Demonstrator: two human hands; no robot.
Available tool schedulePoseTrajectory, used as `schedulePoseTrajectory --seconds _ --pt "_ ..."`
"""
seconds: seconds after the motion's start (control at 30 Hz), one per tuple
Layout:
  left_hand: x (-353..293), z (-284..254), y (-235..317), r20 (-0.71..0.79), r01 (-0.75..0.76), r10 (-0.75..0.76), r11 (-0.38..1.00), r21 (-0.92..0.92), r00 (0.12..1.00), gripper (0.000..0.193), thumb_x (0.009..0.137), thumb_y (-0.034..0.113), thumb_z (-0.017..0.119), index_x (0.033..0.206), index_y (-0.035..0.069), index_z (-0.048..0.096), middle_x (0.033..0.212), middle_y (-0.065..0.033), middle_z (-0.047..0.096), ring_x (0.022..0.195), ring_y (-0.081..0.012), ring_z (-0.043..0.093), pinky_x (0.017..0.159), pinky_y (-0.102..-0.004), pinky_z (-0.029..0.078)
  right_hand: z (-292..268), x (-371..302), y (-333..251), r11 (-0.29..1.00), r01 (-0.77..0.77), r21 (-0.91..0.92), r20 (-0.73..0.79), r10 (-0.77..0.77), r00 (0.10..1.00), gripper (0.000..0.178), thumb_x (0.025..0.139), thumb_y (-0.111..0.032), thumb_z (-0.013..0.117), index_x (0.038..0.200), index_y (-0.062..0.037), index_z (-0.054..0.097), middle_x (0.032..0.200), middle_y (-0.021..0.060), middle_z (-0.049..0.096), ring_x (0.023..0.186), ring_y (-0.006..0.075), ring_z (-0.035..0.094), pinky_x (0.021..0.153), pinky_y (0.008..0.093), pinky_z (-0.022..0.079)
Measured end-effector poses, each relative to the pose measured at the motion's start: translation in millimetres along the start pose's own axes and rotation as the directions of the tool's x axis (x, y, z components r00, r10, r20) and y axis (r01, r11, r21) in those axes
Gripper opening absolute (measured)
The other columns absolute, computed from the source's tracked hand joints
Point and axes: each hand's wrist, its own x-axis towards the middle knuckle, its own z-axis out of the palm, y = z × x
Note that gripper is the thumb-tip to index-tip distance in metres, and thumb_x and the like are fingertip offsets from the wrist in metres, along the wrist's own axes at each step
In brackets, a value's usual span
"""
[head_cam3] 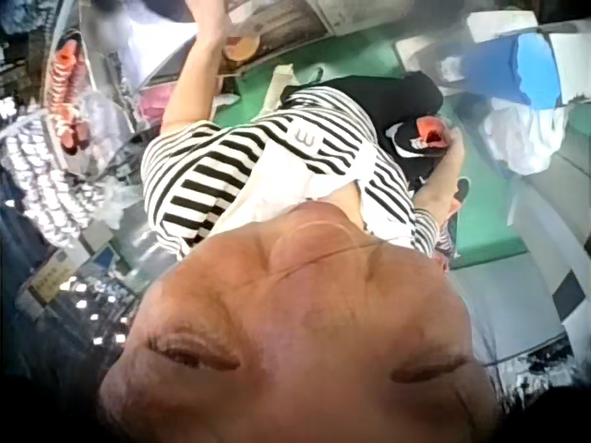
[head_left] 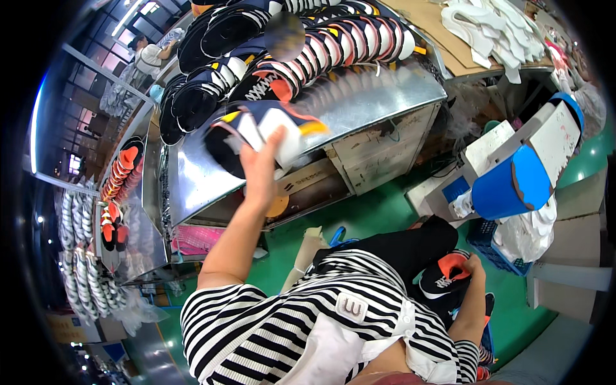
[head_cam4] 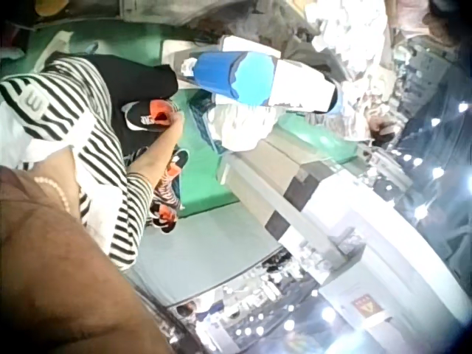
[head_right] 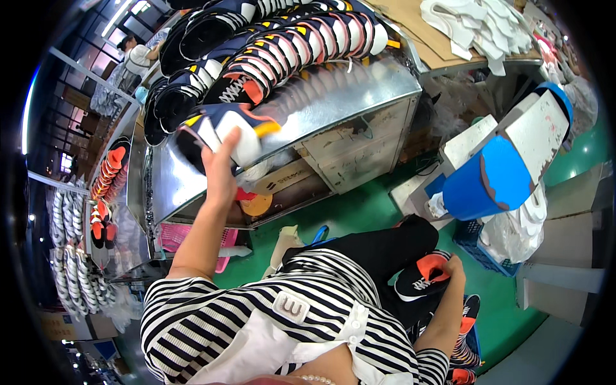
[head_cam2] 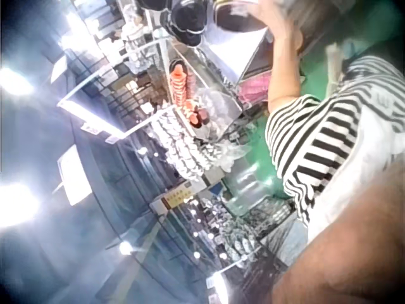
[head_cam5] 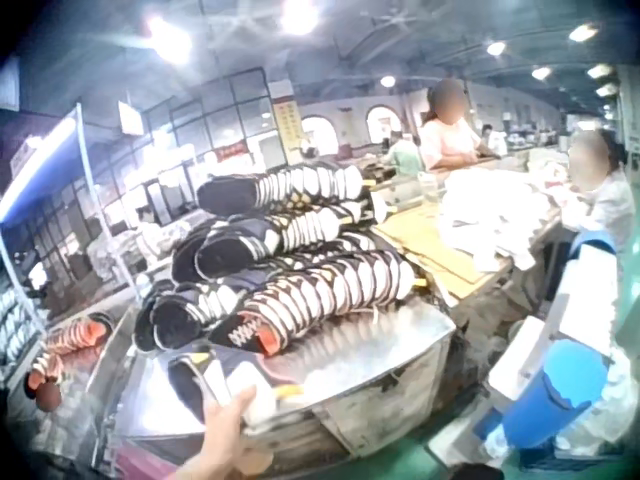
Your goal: The person carries a pink basket filled with shoes through a factory floor and places it on the ground. They then pick up individual shoes and wipe them with a white cloth, moving between a blue crate and a metal table while cleaning the footwear.
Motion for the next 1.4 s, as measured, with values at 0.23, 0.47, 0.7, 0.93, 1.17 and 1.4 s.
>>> schedulePoseTrajectory --seconds 0.23,0.47,0.7,0.93,1.17,1.4 --pt "238.1 -85.4 -129.3 -0.108 -0.257 0.253 0.966 -0.021 0.962 0.044 0.084 0.015 0.066 0.121 -0.002 0.049 0.117 -0.0078 0.055 0.105 -0.0165 0.052 0.09 -0.0289 0.041 -23.4 -73.2 -12.0 0.972 0.017 0.232 -0.479 0.1 0.872 0.055 0.069 -0.014 0.071 0.12 -0.0042 0.053 0.112 0.0235 0.058 0.104 0.0386 0.056 0.09 0.0395 0.044" --pt "214.3 -80.4 -125.9 0.108 -0.221 0.212 0.971 0.085 0.971 0.062 0.082 0.011 0.066 0.133 0.0 0.033 0.127 -0.008 0.046 0.113 -0.0181 0.046 0.098 -0.029 0.033 -24.4 -153.1 -19.0 0.62 0.503 0.601 -0.773 0.294 0.562 0.056 0.076 -0.011 0.07 0.123 0.0036 0.045 0.123 0.0134 0.05 0.116 0.0247 0.047 0.1 0.0351 0.034" --pt "-62.5 57.5 -96.5 0.884 0.399 -0.24 0.914 0.067 0.4 0.045 0.095 0.037 0.042 0.12 0.001 0.051 0.12 -0.0145 0.055 0.107 -0.021 0.053 0.084 -0.0301 0.044 -33.6 -197.5 -147.1 0.522 0.586 0.62 -0.785 0.426 0.45 0.073 0.075 -0.01 0.072 0.135 -0.0025 0.031 0.128 0.0155 0.043 0.114 0.0232 0.048 0.093 0.0315 0.042" --pt "-195.8 222.3 -132.4 0.83 0.88 -0.532 0.299 0.369 -0.168 0.04 0.087 0.037 0.06 0.112 0.007 0.055 0.101 -0.0026 0.062 0.091 -0.0136 0.057 0.078 -0.0287 0.044 -54.7 -262.7 -175.9 0.232 0.696 0.679 -0.732 0.288 0.618 0.099 0.075 -0.025 0.073 0.141 0.0007 0.004 0.127 0.0208 0.039 0.098 0.0276 0.056 0.084 0.0334 0.046" --pt "-165.1 204.8 -110.4 0.852 0.551 -0.523 0.708 0.442 -0.012 0.035 0.09 0.03 0.057 0.11 0.001 0.057 0.092 -0.0078 0.066 0.084 -0.0141 0.063 0.078 -0.0264 0.049 -55.6 -241.2 -84.4 0.314 0.537 0.783 -0.613 0.535 0.581 0.026 0.091 -0.025 0.052 0.092 -0.0029 0.064 0.08 0.0045 0.06 0.074 0.0111 0.054 0.069 0.0245 0.042" --pt "-130.9 202.1 -156.2 0.812 0.431 -0.488 0.838 0.334 0.319 0.034 0.09 0.03 0.059 0.109 0.003 0.057 0.099 0.0006 0.059 0.087 -0.0076 0.054 0.078 -0.0232 0.042 -85.7 -196.5 -186.7 0.615 0.57 0.544 -0.674 -0.083 0.734 0.054 0.074 -0.038 0.072 0.11 -0.0027 0.055 0.076 0.012 0.064 0.073 0.0272 0.063 0.067 0.0327 0.048"
